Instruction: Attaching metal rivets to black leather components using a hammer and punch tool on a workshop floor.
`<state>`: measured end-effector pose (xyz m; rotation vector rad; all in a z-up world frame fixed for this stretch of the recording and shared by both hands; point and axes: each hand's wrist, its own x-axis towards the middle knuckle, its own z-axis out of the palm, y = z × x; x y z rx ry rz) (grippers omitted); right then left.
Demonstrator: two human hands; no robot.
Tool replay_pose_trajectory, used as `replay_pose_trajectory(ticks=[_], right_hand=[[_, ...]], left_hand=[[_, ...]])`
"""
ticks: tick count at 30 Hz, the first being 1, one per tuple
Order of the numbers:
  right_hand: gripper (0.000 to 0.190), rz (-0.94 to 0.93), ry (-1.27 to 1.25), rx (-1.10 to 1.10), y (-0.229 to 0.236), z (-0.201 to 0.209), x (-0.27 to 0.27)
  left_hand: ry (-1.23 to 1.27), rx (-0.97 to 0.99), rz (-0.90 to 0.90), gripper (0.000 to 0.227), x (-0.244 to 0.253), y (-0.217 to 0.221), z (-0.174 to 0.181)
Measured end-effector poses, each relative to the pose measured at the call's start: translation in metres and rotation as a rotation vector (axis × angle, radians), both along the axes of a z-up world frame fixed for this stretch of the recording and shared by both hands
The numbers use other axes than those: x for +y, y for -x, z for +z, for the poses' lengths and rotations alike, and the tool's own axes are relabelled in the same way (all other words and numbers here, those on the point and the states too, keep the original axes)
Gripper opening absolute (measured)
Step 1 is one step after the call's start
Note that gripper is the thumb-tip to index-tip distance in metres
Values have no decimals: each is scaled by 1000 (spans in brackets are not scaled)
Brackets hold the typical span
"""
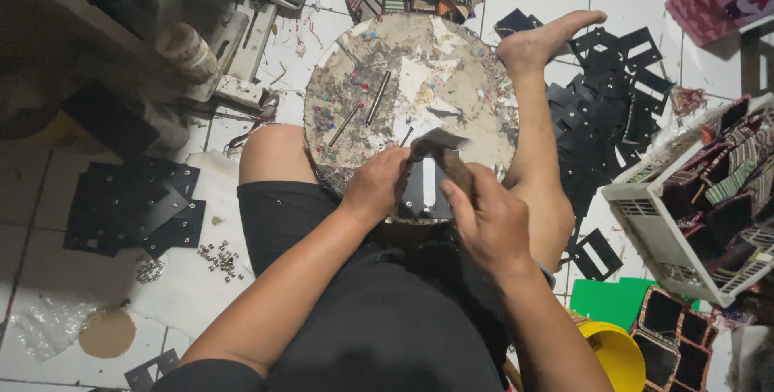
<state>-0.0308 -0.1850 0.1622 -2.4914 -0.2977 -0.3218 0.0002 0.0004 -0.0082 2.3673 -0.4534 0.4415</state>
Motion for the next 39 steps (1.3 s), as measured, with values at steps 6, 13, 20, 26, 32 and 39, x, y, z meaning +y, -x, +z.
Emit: replay_pose_trajectory(ticks=[6,13,20,26,32,39], right_hand=[[34,9,272,115,4,-36,-5],[31,-91,61,197,-20,-42,-22],[35,-236,304,-128,-68,-110,-66],[42,-265,458,-176,-54,-130,-70],[54,-152,234,148,-33,-133,-33],[31,-229,-24,505,-41,-131,-25]], left_hand=[[-24,18,-34,31,4,-4,-23],[-27,-39,-9,30,3,-4,-9],[529,427,100,29,16,-4,51],[144,562,333,34,51,-18,55],[-34,417,331,36,42,-17,56],[-125,14,82,46,15,0,50]])
